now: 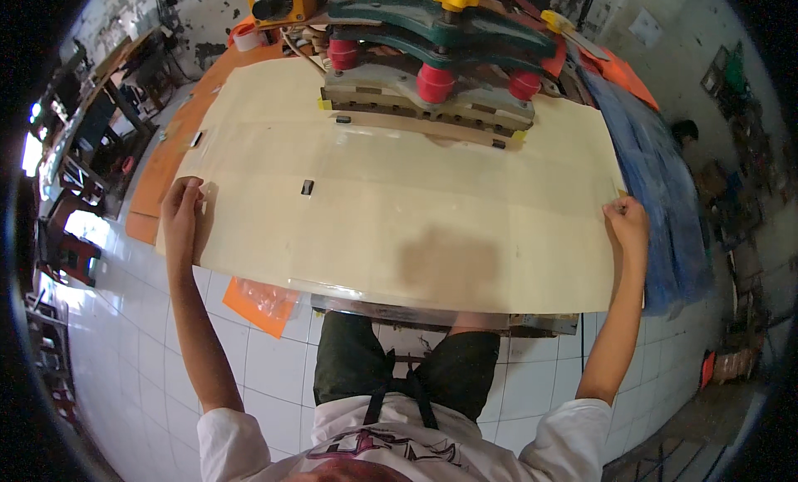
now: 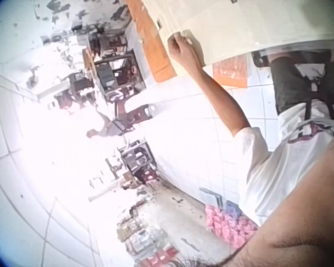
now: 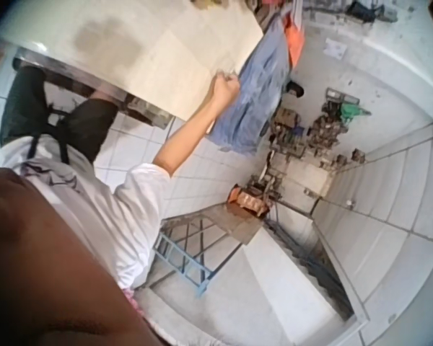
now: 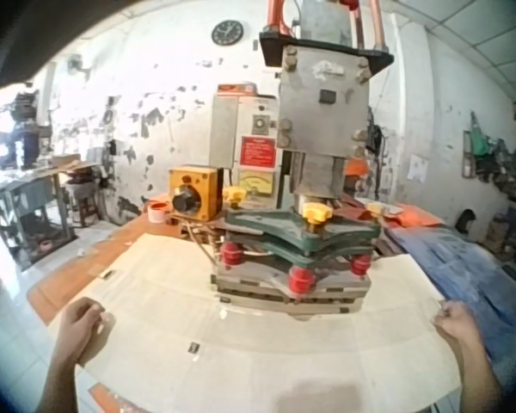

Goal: The person aligns and positions a plastic sheet on a board beneath a heat press, seals the plastic by pressing the machine down onto it, and folds and separates the plastic sheets by hand.

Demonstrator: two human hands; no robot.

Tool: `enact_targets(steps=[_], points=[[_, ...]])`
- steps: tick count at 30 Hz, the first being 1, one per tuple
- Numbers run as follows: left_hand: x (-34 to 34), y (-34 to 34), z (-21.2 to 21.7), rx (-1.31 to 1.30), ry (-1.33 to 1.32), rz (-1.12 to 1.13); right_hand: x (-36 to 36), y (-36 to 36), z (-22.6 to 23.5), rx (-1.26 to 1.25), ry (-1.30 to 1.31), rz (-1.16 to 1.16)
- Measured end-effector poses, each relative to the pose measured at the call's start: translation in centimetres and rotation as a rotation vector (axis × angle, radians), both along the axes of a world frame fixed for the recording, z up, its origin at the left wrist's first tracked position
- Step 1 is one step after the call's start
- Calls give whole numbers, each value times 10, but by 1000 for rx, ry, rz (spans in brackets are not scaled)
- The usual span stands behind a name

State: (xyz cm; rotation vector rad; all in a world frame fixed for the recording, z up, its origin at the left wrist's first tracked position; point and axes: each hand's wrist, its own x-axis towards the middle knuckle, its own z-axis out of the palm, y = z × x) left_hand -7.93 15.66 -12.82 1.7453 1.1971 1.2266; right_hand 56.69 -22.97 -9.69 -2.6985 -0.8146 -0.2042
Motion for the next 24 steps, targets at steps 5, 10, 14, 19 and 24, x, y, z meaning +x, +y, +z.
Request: enact_targets(steps=[5,10,14,19,24], points=[[-10,-4,4,-15,65,50,-117,21,32,492,33,533],[-4,-3,3,4,25,24,-219,-6,76,512,-681,1004],[-5,-1,3,-29,16,15,-233,-28,85,908,-742,1058],[-7,2,1,-13,11,7,-185,-61,88,1233,-902,689],[-3,2,0,-22,29,4,-157,-23,82,1064,-591,-15]])
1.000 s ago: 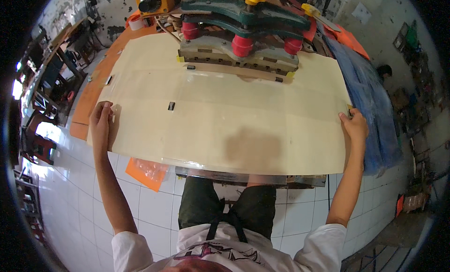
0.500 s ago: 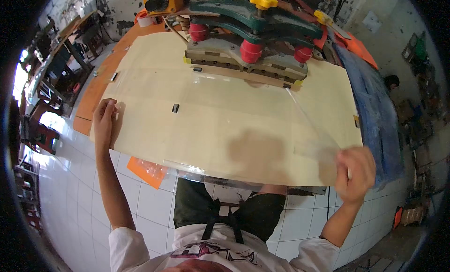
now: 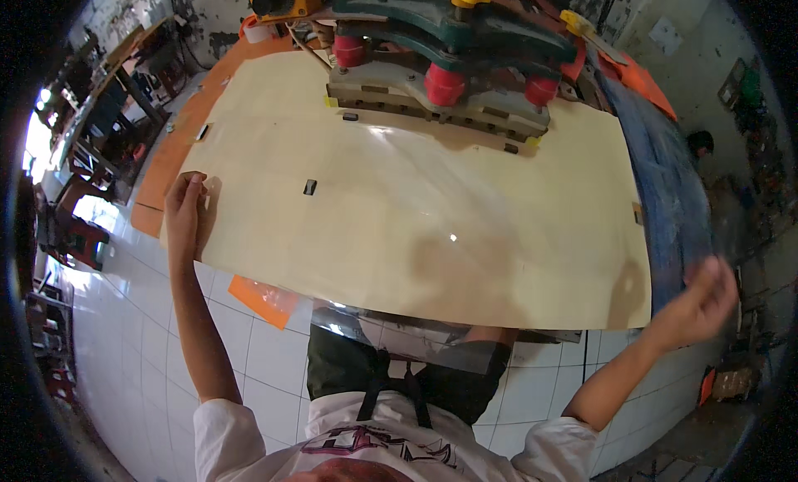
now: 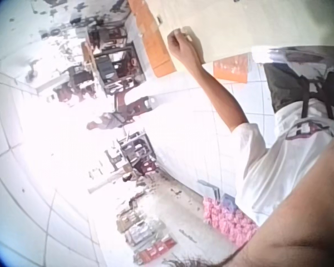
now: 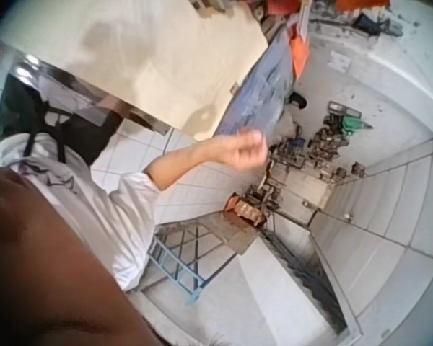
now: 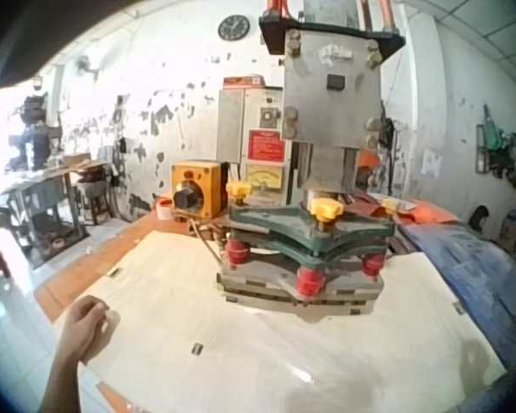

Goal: The person aligns and positions a plastic sheet on a board beneath a heat press, seals the plastic by pressing the machine down onto it, and folds and separates the plastic sheets by hand.

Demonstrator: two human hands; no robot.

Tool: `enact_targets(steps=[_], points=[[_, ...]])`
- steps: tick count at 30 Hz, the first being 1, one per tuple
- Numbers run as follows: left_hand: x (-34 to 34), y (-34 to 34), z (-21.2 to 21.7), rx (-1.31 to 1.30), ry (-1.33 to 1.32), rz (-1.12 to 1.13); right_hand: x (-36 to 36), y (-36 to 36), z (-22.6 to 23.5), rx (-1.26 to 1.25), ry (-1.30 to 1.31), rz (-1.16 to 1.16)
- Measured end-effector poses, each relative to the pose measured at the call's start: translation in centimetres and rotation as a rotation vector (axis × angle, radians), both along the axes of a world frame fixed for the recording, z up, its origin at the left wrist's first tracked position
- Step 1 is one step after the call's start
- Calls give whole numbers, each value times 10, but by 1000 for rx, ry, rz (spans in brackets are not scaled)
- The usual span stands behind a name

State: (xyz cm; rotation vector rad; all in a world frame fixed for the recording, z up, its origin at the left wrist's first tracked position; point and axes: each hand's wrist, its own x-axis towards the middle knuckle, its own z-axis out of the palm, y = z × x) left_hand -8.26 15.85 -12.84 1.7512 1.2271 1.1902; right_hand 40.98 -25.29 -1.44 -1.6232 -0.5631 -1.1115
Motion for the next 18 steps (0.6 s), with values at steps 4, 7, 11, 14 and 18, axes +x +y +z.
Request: enact_targets(steps=[4,7,11,14,18], points=[[0,-4,2,-2,5,17,88,1,-40,-252,228,155],[-4,-1,0,8,13,9,76,21,-41,-522,173,98],[1,-4,4,30,44,13,33,67,-36,-845,36,349],[1,-2,5,49,88,15,14,101,-40,-1088,61,657],[-1,-1,3,-22,50,38,-1,145,-56,-1107,268,835]])
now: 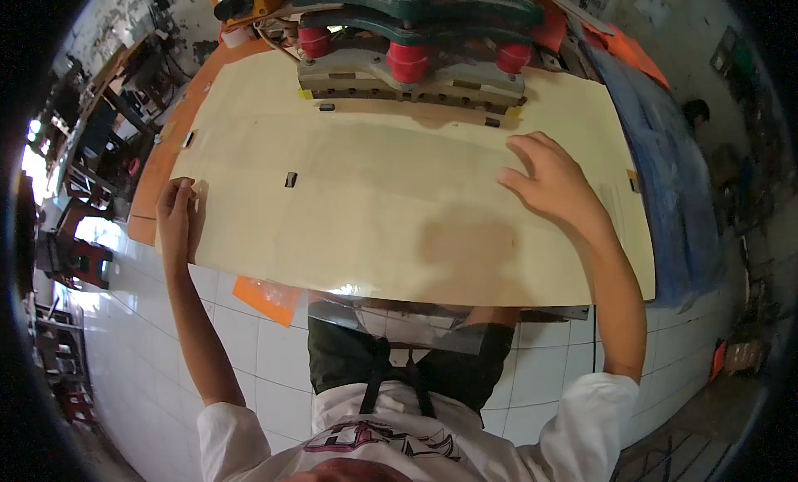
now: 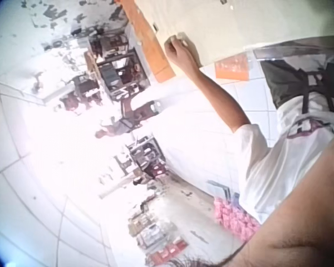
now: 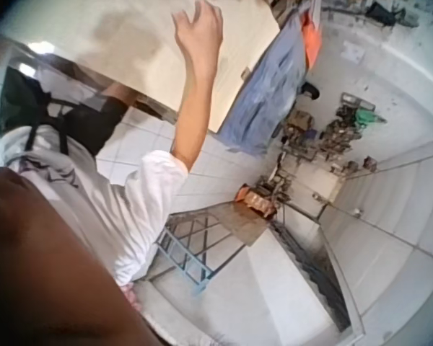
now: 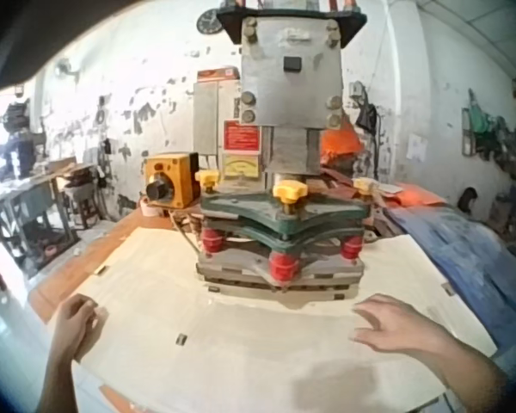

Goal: The person aligns and positions a plastic sheet on a board beneath a heat press, seals the plastic by pressing the machine down onto it, and folds and separates the plastic sheets by hand.

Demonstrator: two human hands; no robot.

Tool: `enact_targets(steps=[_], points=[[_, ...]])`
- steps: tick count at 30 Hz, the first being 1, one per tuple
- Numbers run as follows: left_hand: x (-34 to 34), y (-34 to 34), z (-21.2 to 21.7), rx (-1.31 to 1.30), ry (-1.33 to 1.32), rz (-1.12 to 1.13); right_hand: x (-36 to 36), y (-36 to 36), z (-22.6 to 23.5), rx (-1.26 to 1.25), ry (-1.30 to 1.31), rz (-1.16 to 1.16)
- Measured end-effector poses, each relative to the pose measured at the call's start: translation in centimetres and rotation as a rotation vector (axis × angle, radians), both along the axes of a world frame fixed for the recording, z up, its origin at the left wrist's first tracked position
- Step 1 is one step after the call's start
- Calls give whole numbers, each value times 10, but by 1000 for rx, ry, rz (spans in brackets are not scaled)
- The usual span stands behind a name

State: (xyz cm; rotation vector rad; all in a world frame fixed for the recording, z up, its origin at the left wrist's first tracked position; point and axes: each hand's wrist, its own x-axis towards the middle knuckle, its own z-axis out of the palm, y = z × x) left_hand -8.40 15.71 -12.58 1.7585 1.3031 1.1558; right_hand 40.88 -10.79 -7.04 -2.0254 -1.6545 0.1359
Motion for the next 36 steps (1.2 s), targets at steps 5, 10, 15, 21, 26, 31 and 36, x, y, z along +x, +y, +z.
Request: enact_targets(steps=[5,10,15,21,26,31,36], points=[[2,-2,0,30,-6,10,-6,28,14,-355,-92,-142],[1,-1,0,36,18,-8,5,37,12,-385,3,-114],[3,-2,1,40,27,0,10,41,11,-434,-11,-113],[-4,2,0,85,13,-6,18,52,-2,-376,52,-66],[1,0,-1,84,38,10,20,51,-2,-372,115,-69],[4,-1,-2,88,63,8,22,51,-5,-373,155,-75],[-2,0,-4,88,15,22,10,37,-5,-222,67,-45]])
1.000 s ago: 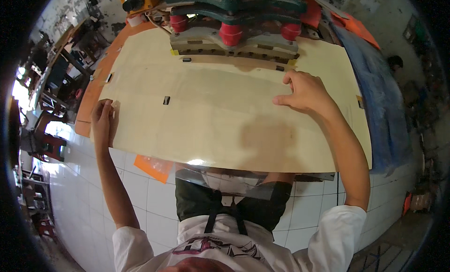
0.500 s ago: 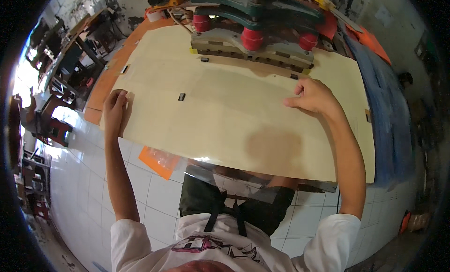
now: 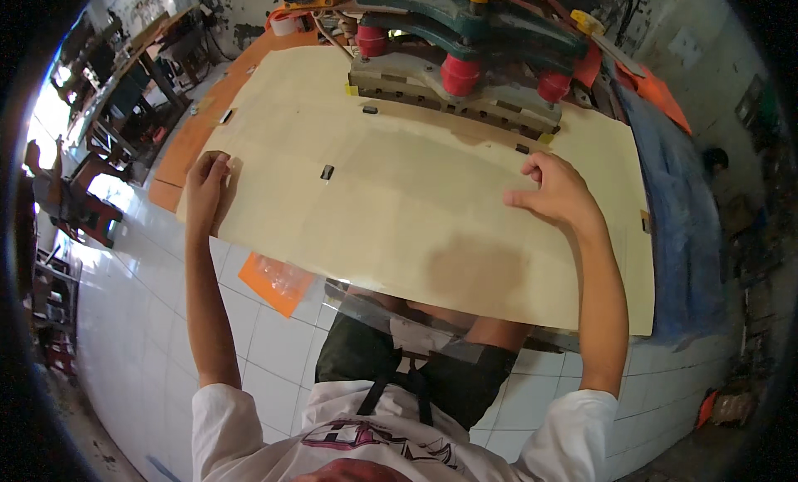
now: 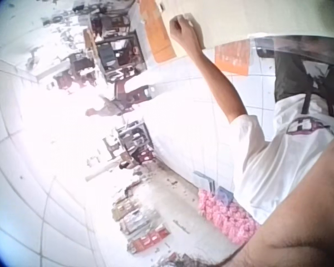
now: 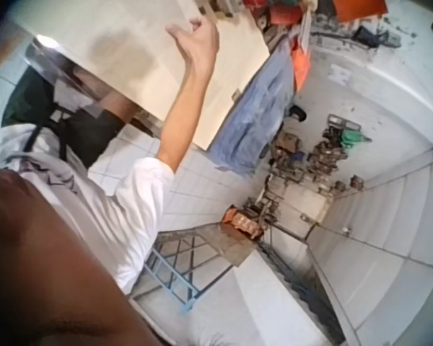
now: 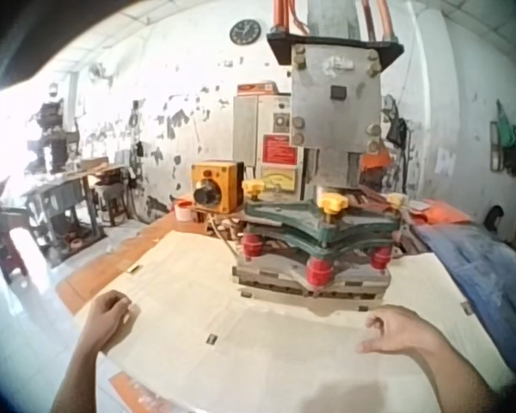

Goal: The person aligns and positions a plastic sheet on a board beneath a heat press, seals the plastic by pressing the machine down onto it, and folds and separates the plastic sheets by hand.

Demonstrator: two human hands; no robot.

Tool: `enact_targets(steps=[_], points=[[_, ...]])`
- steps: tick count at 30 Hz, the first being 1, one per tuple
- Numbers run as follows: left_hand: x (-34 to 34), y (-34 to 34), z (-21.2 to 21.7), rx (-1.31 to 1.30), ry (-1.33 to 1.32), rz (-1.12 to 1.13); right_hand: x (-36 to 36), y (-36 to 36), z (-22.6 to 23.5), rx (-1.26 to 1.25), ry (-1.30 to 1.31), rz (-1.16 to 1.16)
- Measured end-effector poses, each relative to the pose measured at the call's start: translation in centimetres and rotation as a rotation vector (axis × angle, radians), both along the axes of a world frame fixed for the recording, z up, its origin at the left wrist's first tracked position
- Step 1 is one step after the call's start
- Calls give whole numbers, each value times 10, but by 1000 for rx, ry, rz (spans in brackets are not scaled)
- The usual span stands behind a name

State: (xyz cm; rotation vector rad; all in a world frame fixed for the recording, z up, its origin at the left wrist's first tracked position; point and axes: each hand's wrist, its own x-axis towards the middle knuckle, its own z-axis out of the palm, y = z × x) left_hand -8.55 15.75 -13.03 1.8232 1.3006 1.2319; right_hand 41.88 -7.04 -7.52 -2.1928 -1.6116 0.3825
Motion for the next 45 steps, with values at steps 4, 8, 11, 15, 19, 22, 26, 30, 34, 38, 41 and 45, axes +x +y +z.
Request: enact_targets(steps=[4,8,11,15,19,22,26,30,34,38,41,45], points=[[4,-2,3,-26,20,8,-15,-15,6,65,-127,75],[1,2,-2,-20,37,4,-18,-10,11,-57,-132,31],[0,3,-3,-15,48,-9,-15,-6,16,-144,-87,2],[4,2,0,-1,70,-1,-15,-6,16,-196,8,-14],[3,4,-2,-2,59,-10,-18,-9,15,-99,-14,93],[7,-1,2,6,96,1,-26,-14,11,240,-102,197],[6,1,-2,49,121,36,-51,-22,22,296,46,138],[6,1,-11,182,184,63,-58,-25,23,529,18,162],[38,-19,16,451,256,52,-53,-30,35,621,181,124],[89,-44,40,748,204,-217,-34,-32,40,591,257,141],[129,-59,81,899,217,-472,-24,-33,42,594,301,132],[186,-57,120,950,211,-707,-7,-40,43,597,341,159]])
